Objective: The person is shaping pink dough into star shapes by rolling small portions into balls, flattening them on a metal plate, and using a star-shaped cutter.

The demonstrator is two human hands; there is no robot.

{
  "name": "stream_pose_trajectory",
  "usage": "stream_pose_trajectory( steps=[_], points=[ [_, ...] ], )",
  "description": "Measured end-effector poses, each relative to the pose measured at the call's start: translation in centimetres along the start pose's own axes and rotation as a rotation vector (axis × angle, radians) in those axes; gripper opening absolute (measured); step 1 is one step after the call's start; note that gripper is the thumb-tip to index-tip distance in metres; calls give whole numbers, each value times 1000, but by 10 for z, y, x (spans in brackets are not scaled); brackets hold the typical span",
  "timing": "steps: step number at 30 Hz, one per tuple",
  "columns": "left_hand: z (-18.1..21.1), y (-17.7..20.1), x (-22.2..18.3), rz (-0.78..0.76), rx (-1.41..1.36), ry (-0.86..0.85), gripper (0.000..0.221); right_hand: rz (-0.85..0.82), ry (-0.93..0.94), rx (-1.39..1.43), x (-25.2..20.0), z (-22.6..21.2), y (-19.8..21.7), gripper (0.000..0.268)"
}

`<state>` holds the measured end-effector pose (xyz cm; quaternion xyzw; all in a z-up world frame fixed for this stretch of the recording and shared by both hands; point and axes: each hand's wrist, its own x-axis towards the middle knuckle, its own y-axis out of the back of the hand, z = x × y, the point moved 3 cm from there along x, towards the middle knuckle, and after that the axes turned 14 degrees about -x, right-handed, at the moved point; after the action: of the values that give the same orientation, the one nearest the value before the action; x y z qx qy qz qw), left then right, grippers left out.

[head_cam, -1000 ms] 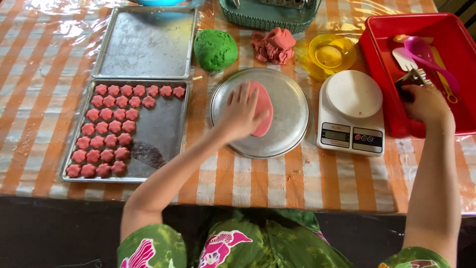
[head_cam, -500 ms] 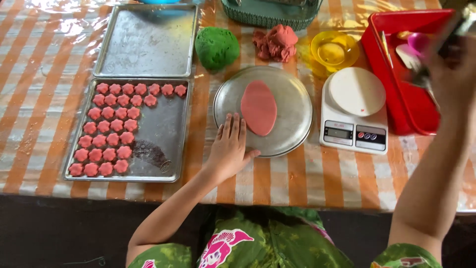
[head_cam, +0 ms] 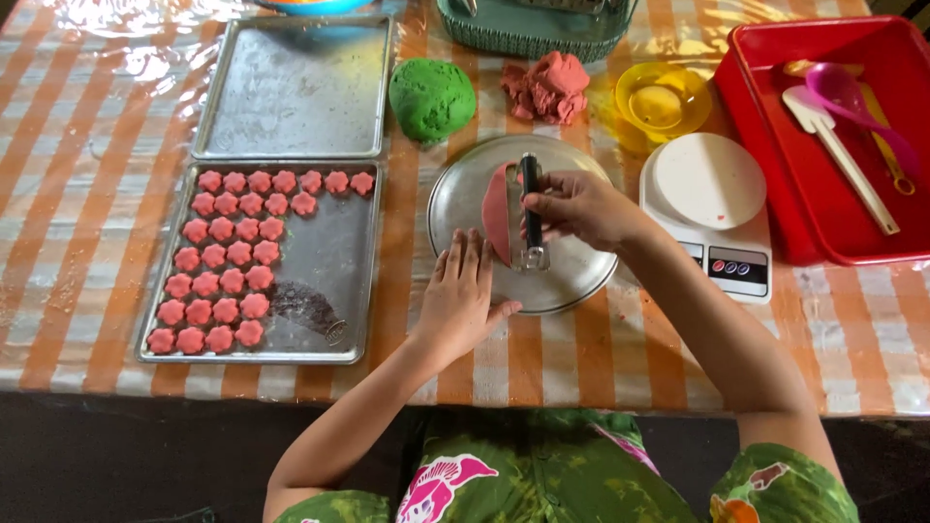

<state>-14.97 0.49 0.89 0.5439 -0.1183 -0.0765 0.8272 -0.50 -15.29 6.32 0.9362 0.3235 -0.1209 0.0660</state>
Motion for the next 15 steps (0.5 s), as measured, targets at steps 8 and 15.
stream_pose_trajectory(
  steps=[8,15],
  points=[
    [-1,-2,0,37,27,-14,94,-34,14,-17,15,3,4,36],
    [-4,-10,0,63,38,-19,94,-36,-13,-19,20,10,6,36]
  ],
)
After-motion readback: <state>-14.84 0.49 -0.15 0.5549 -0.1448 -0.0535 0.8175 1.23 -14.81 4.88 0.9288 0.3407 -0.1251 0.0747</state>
